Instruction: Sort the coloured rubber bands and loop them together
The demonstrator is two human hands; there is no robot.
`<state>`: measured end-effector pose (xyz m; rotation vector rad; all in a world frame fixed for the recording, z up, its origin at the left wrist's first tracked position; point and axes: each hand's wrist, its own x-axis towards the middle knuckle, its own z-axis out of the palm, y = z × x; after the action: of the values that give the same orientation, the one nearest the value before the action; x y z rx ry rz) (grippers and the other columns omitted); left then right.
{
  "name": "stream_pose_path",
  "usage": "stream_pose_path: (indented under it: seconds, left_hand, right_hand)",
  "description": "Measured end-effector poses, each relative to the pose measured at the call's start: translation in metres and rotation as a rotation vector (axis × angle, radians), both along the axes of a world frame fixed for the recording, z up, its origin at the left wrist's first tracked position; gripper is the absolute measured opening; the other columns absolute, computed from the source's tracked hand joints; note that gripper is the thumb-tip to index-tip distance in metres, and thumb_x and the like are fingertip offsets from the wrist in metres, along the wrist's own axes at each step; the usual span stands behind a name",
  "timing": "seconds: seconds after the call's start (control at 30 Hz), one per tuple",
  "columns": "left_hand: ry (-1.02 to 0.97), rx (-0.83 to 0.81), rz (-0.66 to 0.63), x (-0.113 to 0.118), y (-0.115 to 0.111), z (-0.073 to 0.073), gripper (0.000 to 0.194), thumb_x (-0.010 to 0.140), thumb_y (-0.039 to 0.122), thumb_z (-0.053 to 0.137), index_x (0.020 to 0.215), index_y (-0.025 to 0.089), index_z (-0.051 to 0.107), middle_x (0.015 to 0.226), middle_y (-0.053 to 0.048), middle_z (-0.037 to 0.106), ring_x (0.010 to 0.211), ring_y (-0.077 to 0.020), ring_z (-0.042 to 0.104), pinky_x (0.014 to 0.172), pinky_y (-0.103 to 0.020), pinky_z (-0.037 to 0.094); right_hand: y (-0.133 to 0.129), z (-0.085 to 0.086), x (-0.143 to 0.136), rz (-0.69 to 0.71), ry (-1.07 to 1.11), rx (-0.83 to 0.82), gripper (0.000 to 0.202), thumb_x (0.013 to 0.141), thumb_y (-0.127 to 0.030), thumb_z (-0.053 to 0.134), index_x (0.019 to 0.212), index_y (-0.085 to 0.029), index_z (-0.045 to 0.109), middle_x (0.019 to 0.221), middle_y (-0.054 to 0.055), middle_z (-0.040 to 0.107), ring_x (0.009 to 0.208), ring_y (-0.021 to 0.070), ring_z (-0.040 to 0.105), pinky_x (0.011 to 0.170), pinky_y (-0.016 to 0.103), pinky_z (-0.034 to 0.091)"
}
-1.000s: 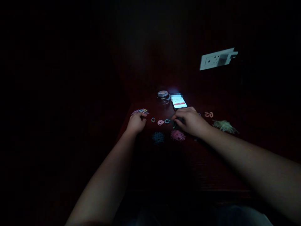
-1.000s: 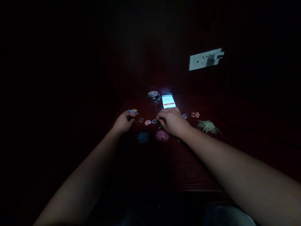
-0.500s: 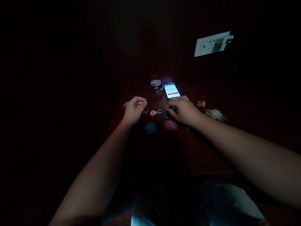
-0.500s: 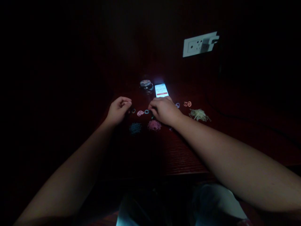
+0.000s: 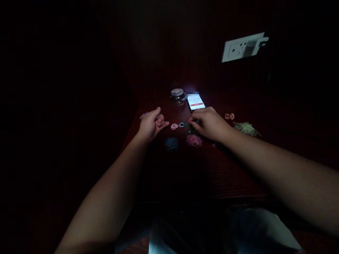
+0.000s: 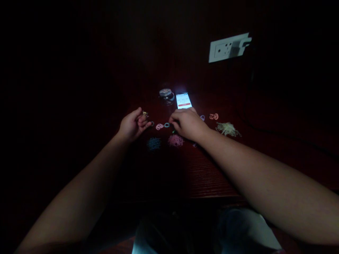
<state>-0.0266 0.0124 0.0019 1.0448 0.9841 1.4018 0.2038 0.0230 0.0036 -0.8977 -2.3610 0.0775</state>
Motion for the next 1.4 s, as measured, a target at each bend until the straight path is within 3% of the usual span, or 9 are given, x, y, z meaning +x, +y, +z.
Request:
stream_pose_path:
  seconds: [0.13, 0.3, 0.4, 0.53, 0.8, 1.07, 1.27, 1.4]
  left_hand:
    - [0.138, 0.058, 0.132, -0.009, 0.01, -0.009, 0.045, 0.084, 0.052, 0.059, 0.061, 0.02, 0.038, 0.054, 0.004, 0.047, 0.049, -0.0067, 0.047, 0.066, -0.026, 0.055]
    - [0.665, 0.225, 0.265, -0.024, 0.019, -0.022, 0.026, 0.084, 0.039, 0.059, 0.07, 0.017, 0.058, 0.071, -0.002, 0.064, 0.062, -0.0105, 0.058, 0.066, -0.025, 0.05]
    - [0.987, 0.272, 0.279, -0.03, 0.018, -0.024, 0.012, 0.079, 0.028, 0.063, 0.086, 0.018, 0.066, 0.087, -0.003, 0.069, 0.073, -0.0132, 0.063, 0.074, -0.027, 0.05]
    - [1.211, 0.245, 0.26, -0.033, 0.016, -0.022, 0.02, 0.076, 0.02, 0.066, 0.095, 0.021, 0.07, 0.1, -0.005, 0.071, 0.087, -0.018, 0.065, 0.085, -0.032, 0.05]
    - [1.439, 0.158, 0.365, -0.037, 0.014, -0.021, 0.032, 0.076, 0.028, 0.069, 0.108, 0.025, 0.07, 0.127, -0.008, 0.062, 0.122, -0.0264, 0.053, 0.109, -0.044, 0.036]
    - [1.56, -0.115, 0.32, -0.038, 0.015, -0.02, 0.037, 0.084, 0.036, 0.058, 0.117, 0.024, 0.068, 0.116, -0.009, 0.069, 0.109, -0.0274, 0.063, 0.097, -0.038, 0.047]
    - [1.552, -0.106, 0.333, -0.04, 0.015, -0.019, 0.03, 0.083, 0.028, 0.057, 0.109, 0.025, 0.071, 0.112, -0.008, 0.071, 0.104, -0.0256, 0.065, 0.094, -0.036, 0.048]
    - [1.43, -0.089, 0.353, -0.041, 0.014, -0.019, 0.019, 0.08, 0.022, 0.059, 0.093, 0.025, 0.072, 0.098, -0.005, 0.073, 0.089, -0.0216, 0.067, 0.085, -0.031, 0.05]
  right_hand:
    - [0.001, 0.0, 0.001, 0.005, -0.001, 0.011, 0.012, 0.084, -0.017, 0.055, 0.082, -0.021, 0.066, 0.088, 0.003, 0.069, 0.086, 0.0199, 0.062, 0.088, 0.039, 0.039]
    - [0.0, 0.001, 0.001, 0.013, 0.0, 0.005, 0.012, 0.084, -0.017, 0.055, 0.083, -0.021, 0.066, 0.089, 0.003, 0.069, 0.085, 0.0194, 0.062, 0.087, 0.039, 0.039]
    - [0.0, 0.001, 0.001, 0.02, 0.007, 0.0, 0.012, 0.085, -0.018, 0.055, 0.082, -0.021, 0.066, 0.088, 0.003, 0.069, 0.085, 0.0194, 0.062, 0.086, 0.039, 0.04]
    - [0.001, 0.0, 0.001, 0.028, 0.003, -0.003, 0.013, 0.085, -0.017, 0.055, 0.083, -0.021, 0.067, 0.088, 0.003, 0.069, 0.085, 0.0194, 0.062, 0.086, 0.04, 0.04]
    - [0.003, -0.002, 0.002, 0.038, 0.011, 0.017, 0.013, 0.083, -0.015, 0.056, 0.083, -0.021, 0.067, 0.088, 0.003, 0.069, 0.084, 0.0188, 0.062, 0.086, 0.039, 0.041]
    - [0.003, -0.001, 0.003, 0.03, 0.002, 0.017, 0.012, 0.083, -0.016, 0.056, 0.084, -0.021, 0.068, 0.088, 0.003, 0.07, 0.084, 0.0191, 0.062, 0.086, 0.039, 0.04]
    - [0.003, -0.001, 0.003, 0.028, 0.0, 0.02, 0.012, 0.082, -0.015, 0.057, 0.083, -0.02, 0.067, 0.088, 0.003, 0.07, 0.082, 0.0189, 0.062, 0.085, 0.038, 0.04]
    - [0.002, -0.001, 0.003, 0.033, -0.004, 0.02, 0.014, 0.083, -0.014, 0.056, 0.083, -0.021, 0.068, 0.088, 0.003, 0.07, 0.084, 0.0189, 0.063, 0.085, 0.039, 0.041]
